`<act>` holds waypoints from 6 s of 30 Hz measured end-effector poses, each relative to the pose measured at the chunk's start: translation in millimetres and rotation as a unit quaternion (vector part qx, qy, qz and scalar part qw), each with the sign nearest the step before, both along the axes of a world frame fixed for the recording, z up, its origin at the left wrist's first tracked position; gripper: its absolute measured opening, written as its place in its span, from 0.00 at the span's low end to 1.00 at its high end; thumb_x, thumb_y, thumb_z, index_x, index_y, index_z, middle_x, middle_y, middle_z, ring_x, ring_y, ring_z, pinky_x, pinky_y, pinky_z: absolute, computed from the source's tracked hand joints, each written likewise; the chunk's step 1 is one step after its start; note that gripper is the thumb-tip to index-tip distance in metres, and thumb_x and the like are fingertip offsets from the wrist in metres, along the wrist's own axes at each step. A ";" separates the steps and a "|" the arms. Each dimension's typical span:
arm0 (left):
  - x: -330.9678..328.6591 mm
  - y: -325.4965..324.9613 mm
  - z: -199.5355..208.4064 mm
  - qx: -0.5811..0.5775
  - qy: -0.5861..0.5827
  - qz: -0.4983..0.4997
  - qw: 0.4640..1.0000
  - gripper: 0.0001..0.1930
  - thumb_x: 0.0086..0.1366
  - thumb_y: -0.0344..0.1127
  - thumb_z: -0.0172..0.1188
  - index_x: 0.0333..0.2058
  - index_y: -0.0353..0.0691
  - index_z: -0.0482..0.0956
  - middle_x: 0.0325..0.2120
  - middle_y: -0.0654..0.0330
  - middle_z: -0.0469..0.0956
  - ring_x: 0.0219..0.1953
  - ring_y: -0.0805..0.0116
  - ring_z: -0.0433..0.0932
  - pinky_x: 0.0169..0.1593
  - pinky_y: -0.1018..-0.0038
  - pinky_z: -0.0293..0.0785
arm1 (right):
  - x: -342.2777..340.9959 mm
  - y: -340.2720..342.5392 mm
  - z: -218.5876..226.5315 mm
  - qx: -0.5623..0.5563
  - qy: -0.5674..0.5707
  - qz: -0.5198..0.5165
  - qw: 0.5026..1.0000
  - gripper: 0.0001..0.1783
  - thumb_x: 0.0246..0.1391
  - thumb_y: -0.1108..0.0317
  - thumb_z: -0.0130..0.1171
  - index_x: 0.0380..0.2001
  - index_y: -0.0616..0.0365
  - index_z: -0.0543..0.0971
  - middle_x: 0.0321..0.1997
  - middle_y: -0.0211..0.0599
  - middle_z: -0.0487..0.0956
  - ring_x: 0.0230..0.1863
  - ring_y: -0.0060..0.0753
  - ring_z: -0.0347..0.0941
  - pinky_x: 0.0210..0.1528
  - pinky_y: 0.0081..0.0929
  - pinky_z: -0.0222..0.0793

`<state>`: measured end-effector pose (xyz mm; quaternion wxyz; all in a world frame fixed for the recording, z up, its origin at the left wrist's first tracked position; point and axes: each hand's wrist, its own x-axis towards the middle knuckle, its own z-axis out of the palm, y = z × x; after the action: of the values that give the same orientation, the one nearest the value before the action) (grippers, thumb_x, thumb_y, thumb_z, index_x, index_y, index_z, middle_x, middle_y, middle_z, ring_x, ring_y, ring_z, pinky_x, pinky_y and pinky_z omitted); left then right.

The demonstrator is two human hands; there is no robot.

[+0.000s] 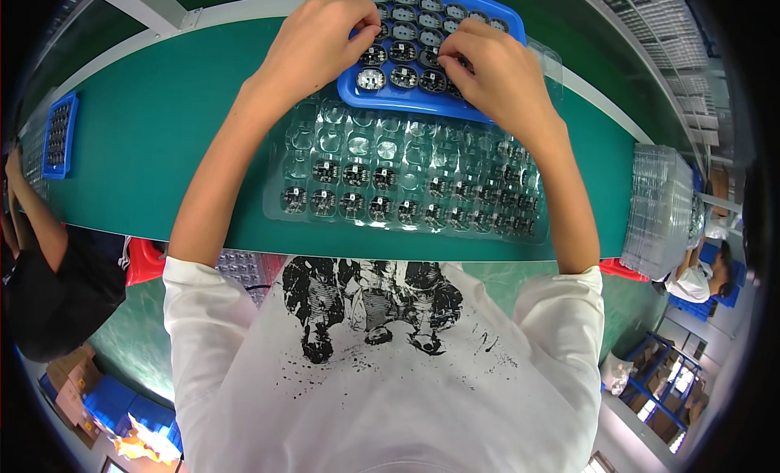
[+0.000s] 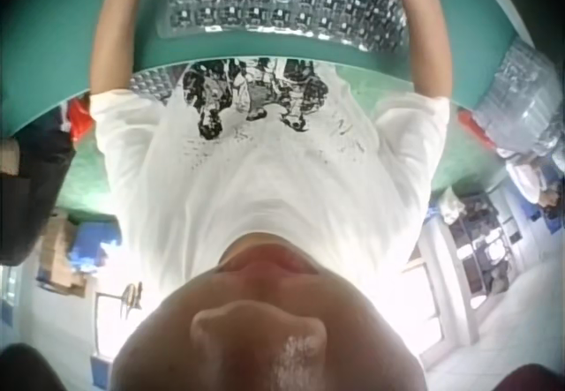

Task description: Assembling electronic components by placing them into a sorting tray.

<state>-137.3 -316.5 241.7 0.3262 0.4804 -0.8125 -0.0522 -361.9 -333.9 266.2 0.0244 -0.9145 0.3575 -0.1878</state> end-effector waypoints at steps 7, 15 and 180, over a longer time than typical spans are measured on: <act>-2.3 -1.6 -2.2 0.000 -0.002 0.006 1.000 0.05 0.56 0.30 0.59 0.29 0.35 0.77 0.26 0.59 0.75 0.33 0.60 0.71 0.39 0.66 0.69 | 6.0 -1.8 -0.5 -0.018 0.024 0.022 0.999 0.05 0.49 0.69 0.59 0.26 0.60 0.78 0.29 0.34 0.75 0.29 0.43 0.73 0.31 0.38 0.68; -2.6 -0.4 -1.4 -0.003 -0.037 0.009 0.999 0.04 0.56 0.30 0.59 0.30 0.35 0.77 0.27 0.59 0.73 0.34 0.60 0.71 0.39 0.65 0.69 | 9.1 -0.4 -3.0 -0.003 0.030 0.012 0.999 0.06 0.50 0.69 0.58 0.26 0.60 0.79 0.29 0.35 0.75 0.30 0.42 0.74 0.32 0.36 0.69; -2.4 -33.2 -1.0 -0.005 -0.125 0.006 0.992 0.06 0.59 0.33 0.56 0.30 0.36 0.77 0.29 0.53 0.75 0.36 0.50 0.74 0.39 0.59 0.71 | 22.7 -31.1 -14.4 0.005 0.030 0.044 0.999 0.06 0.47 0.70 0.59 0.29 0.56 0.81 0.31 0.36 0.79 0.35 0.44 0.75 0.36 0.39 0.71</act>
<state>-139.7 -349.7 240.8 0.2245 0.4863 -0.8444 0.0139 -339.1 -365.0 251.8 0.0269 -0.9345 0.3183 -0.1573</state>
